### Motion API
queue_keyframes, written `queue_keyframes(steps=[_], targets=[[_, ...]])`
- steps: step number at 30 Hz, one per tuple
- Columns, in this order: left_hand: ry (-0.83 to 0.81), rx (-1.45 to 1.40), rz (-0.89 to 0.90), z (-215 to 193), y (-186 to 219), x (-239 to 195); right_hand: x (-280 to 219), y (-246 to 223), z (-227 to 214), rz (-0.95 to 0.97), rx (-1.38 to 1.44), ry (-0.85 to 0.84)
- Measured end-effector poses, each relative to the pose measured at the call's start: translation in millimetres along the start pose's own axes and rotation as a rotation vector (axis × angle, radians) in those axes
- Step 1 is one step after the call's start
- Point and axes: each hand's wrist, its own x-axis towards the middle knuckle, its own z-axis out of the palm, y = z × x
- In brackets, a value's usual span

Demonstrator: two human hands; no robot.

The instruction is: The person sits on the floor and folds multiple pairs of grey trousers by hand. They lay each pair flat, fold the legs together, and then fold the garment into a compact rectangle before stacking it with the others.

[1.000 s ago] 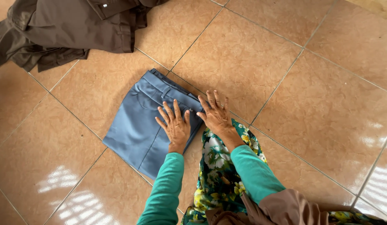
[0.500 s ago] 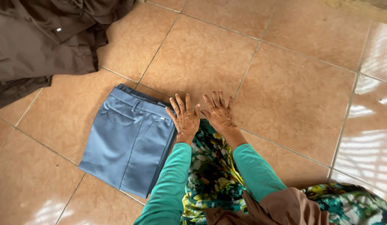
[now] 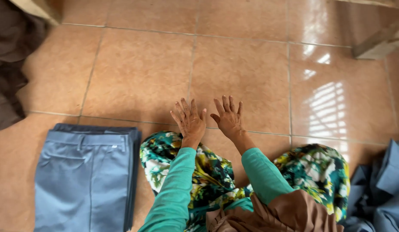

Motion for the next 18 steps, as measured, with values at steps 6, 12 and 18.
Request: queue_keyframes(steps=[6, 12, 18], targets=[[-0.152, 0.038, 0.064, 18.1, 45.5, -7.6, -25.5, 40.0, -24.8, 0.101, -0.005, -0.019], [-0.317, -0.084, 0.191, -4.8, 135.2, -26.9, -62.7, 100.7, -64.8, 0.3, -0.001, -0.145], [-0.388, 0.007, 0.301, 10.8, 186.6, -45.3, -94.2, 147.3, -84.2, 0.425, -0.01, -0.161]])
